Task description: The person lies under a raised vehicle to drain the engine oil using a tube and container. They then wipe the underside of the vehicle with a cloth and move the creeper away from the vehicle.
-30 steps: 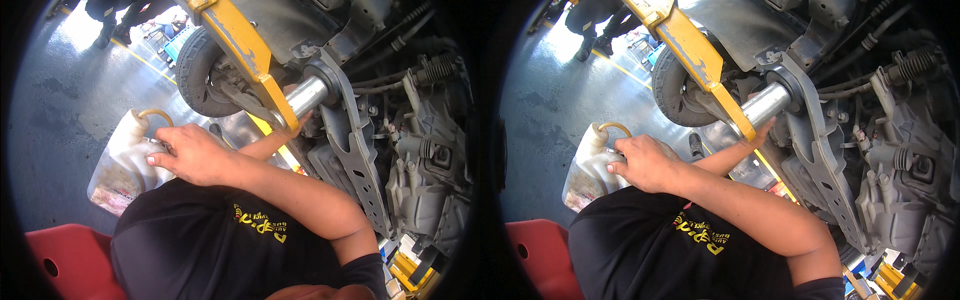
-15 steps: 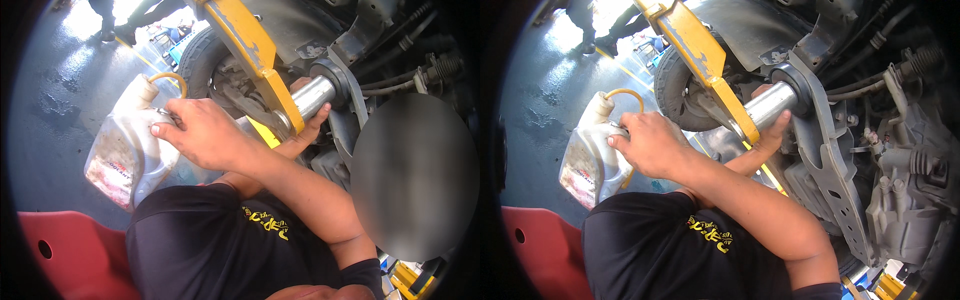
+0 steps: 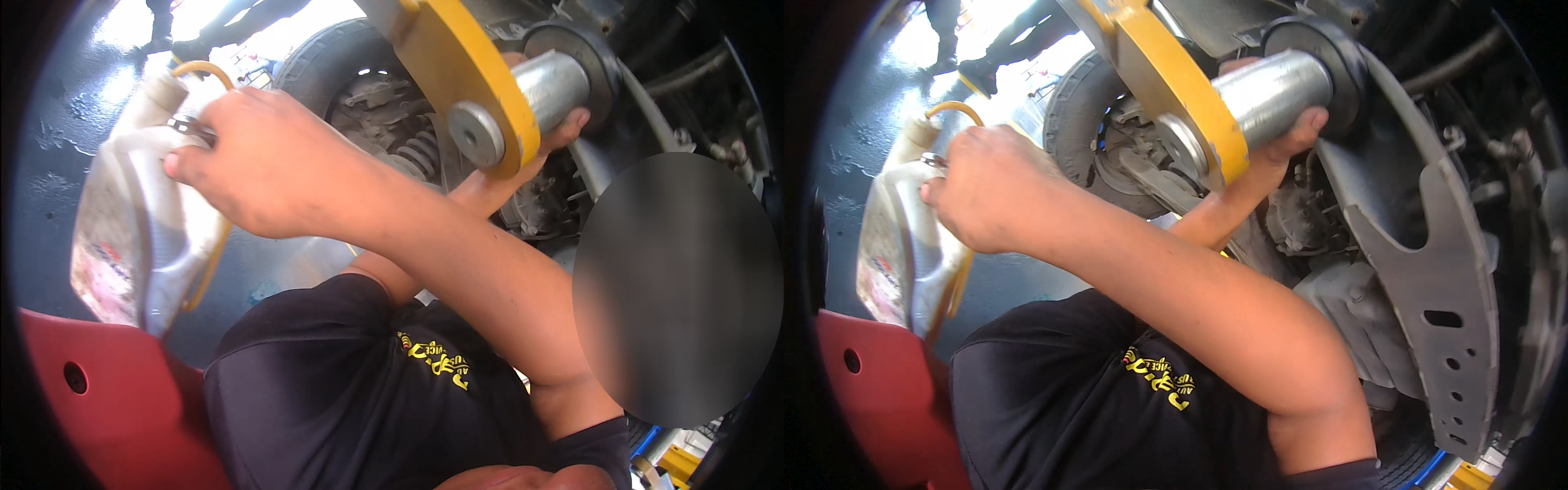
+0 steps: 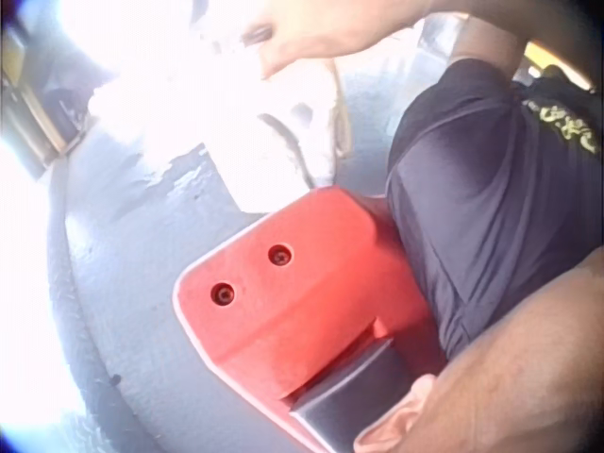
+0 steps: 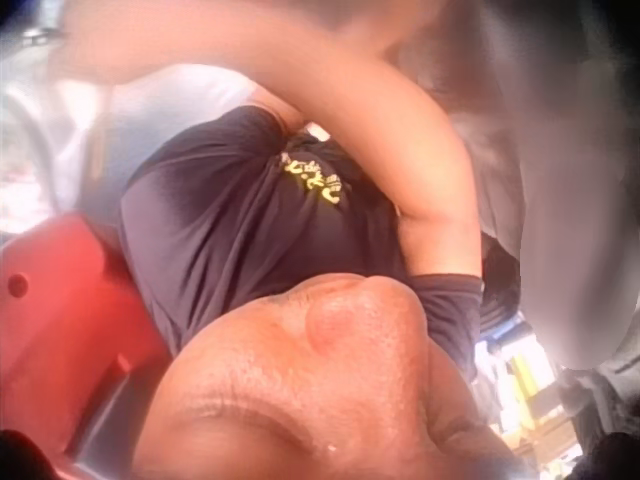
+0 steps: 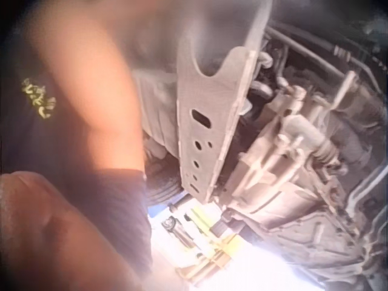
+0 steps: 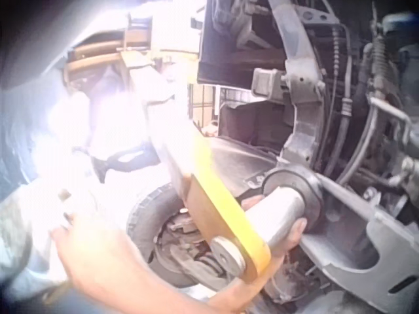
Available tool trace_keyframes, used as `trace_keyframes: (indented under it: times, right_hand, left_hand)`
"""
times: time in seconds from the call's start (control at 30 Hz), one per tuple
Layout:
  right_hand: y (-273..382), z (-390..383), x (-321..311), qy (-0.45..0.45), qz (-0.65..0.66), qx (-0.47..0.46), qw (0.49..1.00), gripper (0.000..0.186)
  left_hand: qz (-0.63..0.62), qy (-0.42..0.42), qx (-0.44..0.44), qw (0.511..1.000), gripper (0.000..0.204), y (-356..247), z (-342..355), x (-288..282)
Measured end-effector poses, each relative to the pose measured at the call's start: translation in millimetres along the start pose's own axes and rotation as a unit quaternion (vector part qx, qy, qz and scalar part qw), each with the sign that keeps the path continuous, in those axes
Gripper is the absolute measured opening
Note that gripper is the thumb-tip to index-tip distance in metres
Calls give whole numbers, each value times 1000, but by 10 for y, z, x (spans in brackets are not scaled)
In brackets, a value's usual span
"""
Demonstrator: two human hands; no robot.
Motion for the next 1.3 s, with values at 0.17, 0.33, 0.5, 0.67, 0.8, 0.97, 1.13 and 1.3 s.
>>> trace_keyframes:
  times: [0.17, 0.33, 0.5, 0.67, 0.8, 0.97, 1.13, 1.3]
  right_hand:
    - [-47, -62, 397, 19, -166, -182, 969, 37]
    - [-607, -272, 636, -3, -248, -238, 939, 28]
    - [-715, -560, 1096, 16, -240, -289, 927, 26]
    - [-1254, -956, 1247, 29, -240, -232, 942, 25]
    - [-1465, -1085, 1448, 44, -197, -220, 955, 24]
    - [-1913, -1308, 1518, 69, -207, -148, 965, 23]
    - [-1960, -1421, 1692, 112, -183, -155, 964, 23]
    - [-2081, -1537, 1680, 135, -193, -104, 966, 23]
  left_hand:
    - [11, 98, -27, 995, 56, 341, -74, 97]
    - [99, 127, 87, 983, 50, 216, -105, 50]
    - [-24, 106, 96, 989, 34, 517, -511, -798]
    - [-94, 42, -60, 993, 21, 1110, -1323, -1462]
    - [46, 23, -53, 997, 23, 1401, -1477, -2080]
    - [-48, 61, -138, 987, 18, 1653, -1835, -2006]
    - [18, -3, -72, 997, 13, 1913, -1978, -2424]
    - [137, 59, 187, 971, 13, 1868, -2283, -2110]
Point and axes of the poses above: each hand's wrist, its own z-axis towards the middle knuckle, its own x-axis out of the palm, y = z × x, the point moved 6 cm from there along z, towards the middle knuckle, and after that the axes turned 12 degrees about -y, right-handed, at the moved point
